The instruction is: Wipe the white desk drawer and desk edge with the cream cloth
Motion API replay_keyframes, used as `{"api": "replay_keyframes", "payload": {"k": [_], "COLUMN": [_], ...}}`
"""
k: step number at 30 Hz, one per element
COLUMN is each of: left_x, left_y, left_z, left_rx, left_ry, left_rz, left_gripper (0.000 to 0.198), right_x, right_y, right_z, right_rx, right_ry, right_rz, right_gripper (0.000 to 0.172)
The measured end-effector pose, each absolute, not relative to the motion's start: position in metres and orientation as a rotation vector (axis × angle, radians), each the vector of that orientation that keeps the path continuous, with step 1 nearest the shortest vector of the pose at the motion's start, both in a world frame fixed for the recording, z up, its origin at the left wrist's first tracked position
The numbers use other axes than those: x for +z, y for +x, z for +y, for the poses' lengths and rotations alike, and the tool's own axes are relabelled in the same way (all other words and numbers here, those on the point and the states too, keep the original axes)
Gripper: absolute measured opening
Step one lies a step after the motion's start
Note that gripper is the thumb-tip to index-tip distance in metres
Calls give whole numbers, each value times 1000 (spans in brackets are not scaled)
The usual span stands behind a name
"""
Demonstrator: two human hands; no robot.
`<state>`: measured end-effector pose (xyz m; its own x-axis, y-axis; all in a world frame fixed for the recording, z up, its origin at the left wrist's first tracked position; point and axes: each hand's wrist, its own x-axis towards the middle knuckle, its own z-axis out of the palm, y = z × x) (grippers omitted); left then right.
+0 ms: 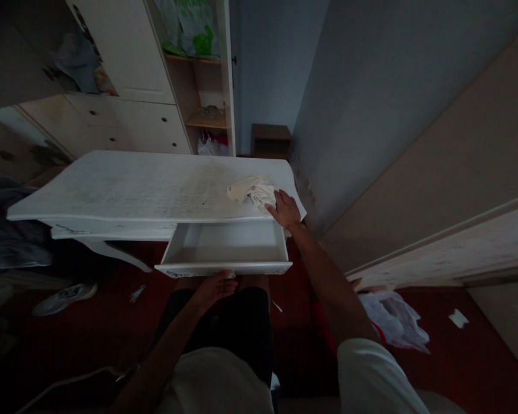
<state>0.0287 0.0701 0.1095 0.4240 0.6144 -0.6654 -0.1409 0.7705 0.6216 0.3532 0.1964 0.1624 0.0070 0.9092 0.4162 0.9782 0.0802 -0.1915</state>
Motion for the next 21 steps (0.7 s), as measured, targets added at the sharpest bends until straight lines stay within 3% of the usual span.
{"api": "replay_keyframes", "payload": {"k": [10,21], "left_x": [111,90], "left_y": [21,20], "left_z": [13,-15], "left_rx": [491,463], "left_ry": [581,558], "left_rz": [1113,1209], "left_gripper": [45,48], "right_x": [160,157], "right_y": [354,354], "right_z": [198,199], "right_rx": [-225,-275], "right_ry": [-1850,-1851], "right_rz": [-1949,-1948], "right_gripper": [75,75]}}
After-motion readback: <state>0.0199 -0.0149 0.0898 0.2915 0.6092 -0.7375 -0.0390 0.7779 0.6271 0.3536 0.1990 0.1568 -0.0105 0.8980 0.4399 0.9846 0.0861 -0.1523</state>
